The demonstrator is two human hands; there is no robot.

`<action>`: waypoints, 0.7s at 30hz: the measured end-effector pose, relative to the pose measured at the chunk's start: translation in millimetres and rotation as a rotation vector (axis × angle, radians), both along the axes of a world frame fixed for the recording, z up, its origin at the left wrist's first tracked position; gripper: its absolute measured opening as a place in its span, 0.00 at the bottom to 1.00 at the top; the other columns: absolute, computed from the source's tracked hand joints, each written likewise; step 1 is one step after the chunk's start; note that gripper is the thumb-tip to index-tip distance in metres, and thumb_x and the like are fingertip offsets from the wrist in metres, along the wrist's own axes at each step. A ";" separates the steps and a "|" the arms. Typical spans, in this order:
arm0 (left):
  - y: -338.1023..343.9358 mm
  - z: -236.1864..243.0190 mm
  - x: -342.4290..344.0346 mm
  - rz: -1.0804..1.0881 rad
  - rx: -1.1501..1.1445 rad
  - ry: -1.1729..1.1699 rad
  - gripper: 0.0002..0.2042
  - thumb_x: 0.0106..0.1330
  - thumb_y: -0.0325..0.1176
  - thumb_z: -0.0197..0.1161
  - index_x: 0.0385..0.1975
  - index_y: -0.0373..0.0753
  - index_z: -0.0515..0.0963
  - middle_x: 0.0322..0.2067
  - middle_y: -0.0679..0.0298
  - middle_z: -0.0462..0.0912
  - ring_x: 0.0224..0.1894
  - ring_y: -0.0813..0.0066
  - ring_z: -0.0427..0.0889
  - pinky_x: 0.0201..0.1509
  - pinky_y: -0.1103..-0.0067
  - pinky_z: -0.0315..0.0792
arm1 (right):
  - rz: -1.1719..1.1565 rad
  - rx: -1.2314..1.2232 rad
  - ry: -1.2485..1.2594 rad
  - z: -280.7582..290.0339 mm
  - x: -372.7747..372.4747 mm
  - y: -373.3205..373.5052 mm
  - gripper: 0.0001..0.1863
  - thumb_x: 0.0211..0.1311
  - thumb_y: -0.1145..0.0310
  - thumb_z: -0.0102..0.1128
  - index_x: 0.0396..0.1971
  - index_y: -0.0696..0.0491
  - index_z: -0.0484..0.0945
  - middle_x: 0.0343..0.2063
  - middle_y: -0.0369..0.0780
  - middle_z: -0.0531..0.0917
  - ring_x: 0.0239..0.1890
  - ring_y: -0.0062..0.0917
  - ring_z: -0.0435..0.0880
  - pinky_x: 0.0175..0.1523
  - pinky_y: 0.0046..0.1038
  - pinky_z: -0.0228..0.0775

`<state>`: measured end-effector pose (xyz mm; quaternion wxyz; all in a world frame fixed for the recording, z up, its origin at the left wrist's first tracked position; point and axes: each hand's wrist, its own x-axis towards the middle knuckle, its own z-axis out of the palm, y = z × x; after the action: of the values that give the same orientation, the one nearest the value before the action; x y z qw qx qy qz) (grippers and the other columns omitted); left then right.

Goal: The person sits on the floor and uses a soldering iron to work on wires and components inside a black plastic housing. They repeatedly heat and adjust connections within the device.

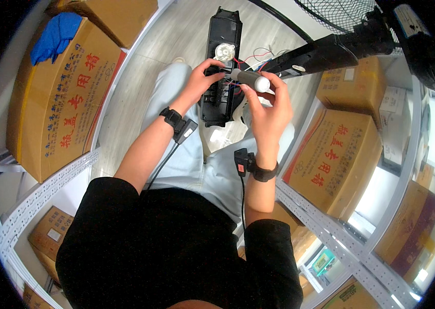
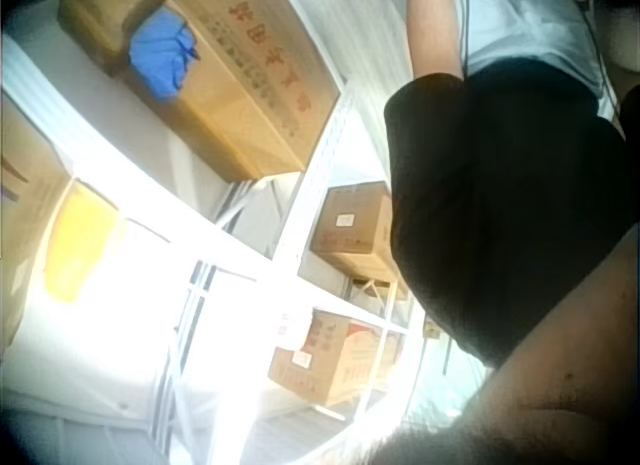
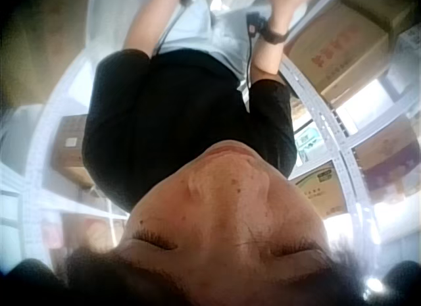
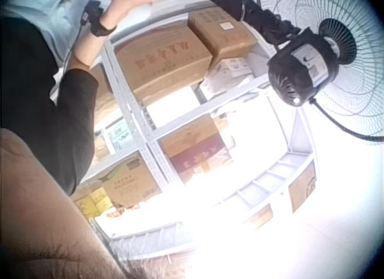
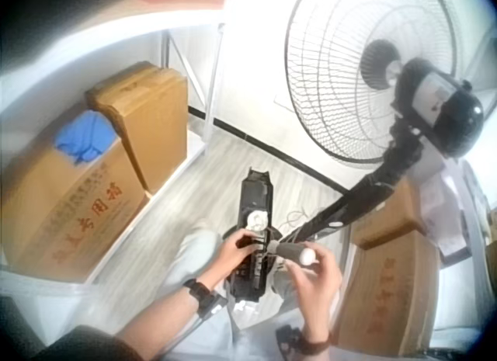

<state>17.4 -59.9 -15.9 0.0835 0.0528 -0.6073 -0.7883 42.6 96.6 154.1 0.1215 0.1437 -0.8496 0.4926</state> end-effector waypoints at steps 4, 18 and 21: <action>0.1 1.4 -0.1 0.001 0.034 0.014 0.11 0.61 0.24 0.67 0.43 0.39 0.78 0.41 0.67 0.81 0.45 0.78 0.78 0.51 0.79 0.72 | 0.049 -0.059 0.019 -2.4 -1.1 -1.0 0.23 0.52 0.77 0.73 0.50 0.57 0.77 0.47 0.42 0.81 0.46 0.25 0.83 0.46 0.26 0.83; -0.8 5.2 1.6 -0.003 0.038 -0.002 0.11 0.61 0.24 0.67 0.43 0.40 0.78 0.41 0.68 0.81 0.46 0.79 0.77 0.52 0.79 0.71 | 0.028 -0.014 -0.046 3.0 2.0 0.5 0.22 0.51 0.77 0.73 0.48 0.58 0.78 0.45 0.41 0.81 0.46 0.24 0.83 0.45 0.25 0.83; -0.8 3.9 1.5 -0.010 0.048 -0.016 0.11 0.61 0.24 0.67 0.43 0.40 0.78 0.41 0.68 0.81 0.46 0.79 0.78 0.51 0.79 0.72 | 0.007 -0.026 -0.053 2.5 1.5 0.1 0.22 0.51 0.76 0.74 0.48 0.58 0.78 0.44 0.41 0.81 0.44 0.24 0.84 0.44 0.25 0.83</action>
<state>18.9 -60.7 -12.0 0.0735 0.0581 -0.5890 -0.8027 44.1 96.7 156.6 0.0990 0.1317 -0.8457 0.5076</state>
